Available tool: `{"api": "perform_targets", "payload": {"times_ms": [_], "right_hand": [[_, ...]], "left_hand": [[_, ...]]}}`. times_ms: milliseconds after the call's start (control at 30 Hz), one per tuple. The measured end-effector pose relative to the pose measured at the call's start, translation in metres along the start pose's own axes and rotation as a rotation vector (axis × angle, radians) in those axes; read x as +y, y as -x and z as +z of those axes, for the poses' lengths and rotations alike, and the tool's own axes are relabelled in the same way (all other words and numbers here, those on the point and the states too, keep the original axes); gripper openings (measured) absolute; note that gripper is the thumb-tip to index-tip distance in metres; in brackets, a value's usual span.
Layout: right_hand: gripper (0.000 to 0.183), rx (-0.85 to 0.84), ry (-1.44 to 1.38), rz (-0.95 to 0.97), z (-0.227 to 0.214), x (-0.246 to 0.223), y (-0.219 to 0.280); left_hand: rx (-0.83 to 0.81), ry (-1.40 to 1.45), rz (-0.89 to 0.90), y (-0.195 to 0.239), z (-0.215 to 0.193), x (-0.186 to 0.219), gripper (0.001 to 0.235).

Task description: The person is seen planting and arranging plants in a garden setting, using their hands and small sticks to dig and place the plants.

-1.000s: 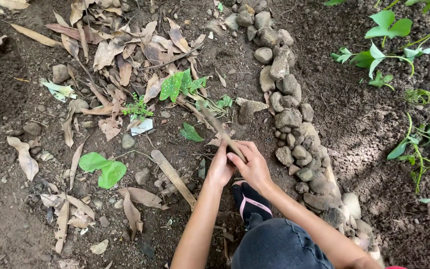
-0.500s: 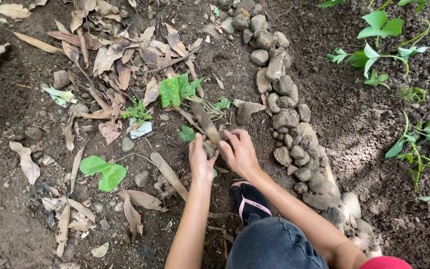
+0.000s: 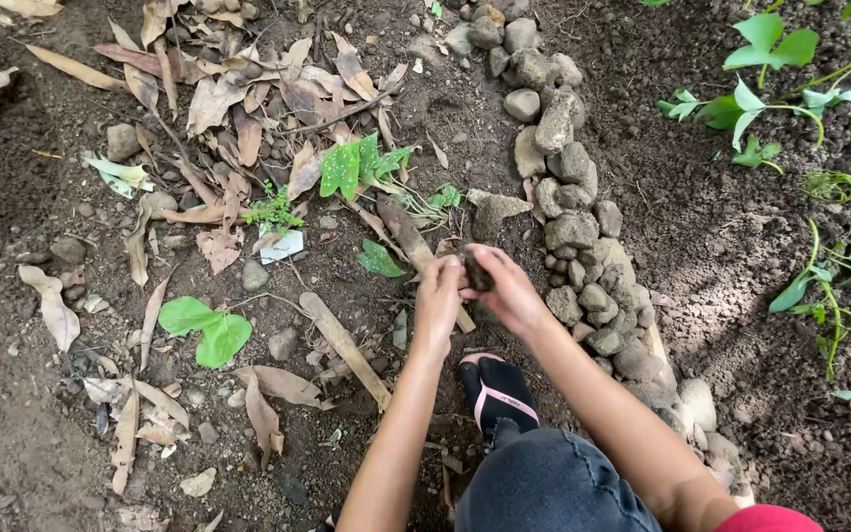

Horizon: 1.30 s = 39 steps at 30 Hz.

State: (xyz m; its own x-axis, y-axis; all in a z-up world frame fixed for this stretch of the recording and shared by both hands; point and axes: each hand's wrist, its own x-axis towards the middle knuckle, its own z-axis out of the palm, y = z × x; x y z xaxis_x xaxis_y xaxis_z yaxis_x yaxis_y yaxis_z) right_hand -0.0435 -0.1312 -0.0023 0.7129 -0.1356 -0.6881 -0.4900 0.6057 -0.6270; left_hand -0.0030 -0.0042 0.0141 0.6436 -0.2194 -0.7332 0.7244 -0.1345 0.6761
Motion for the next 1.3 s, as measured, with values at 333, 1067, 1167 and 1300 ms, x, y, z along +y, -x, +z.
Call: {"api": "perform_targets", "payload": {"times_ms": [333, 1067, 1167, 1300], "right_hand": [[0.036, 0.349, 1.067, -0.441, -0.037, -0.027, -0.018], [0.039, 0.347, 1.542, -0.582, -0.013, -0.044, -0.027], [0.042, 0.311, 1.316, -0.581, -0.031, -0.040, -0.040], [0.039, 0.233, 0.457, -0.089, -0.042, -0.035, -0.041]], "left_hand": [[-0.059, -0.049, -0.010, -0.012, -0.002, -0.033, 0.038], [0.077, -1.131, 0.495, 0.007, -0.018, -0.021, 0.078], [0.086, -1.125, 0.453, 0.005, -0.018, -0.016, 0.085], [0.096, -1.114, 0.429, 0.002, -0.018, -0.019, 0.087]]}}
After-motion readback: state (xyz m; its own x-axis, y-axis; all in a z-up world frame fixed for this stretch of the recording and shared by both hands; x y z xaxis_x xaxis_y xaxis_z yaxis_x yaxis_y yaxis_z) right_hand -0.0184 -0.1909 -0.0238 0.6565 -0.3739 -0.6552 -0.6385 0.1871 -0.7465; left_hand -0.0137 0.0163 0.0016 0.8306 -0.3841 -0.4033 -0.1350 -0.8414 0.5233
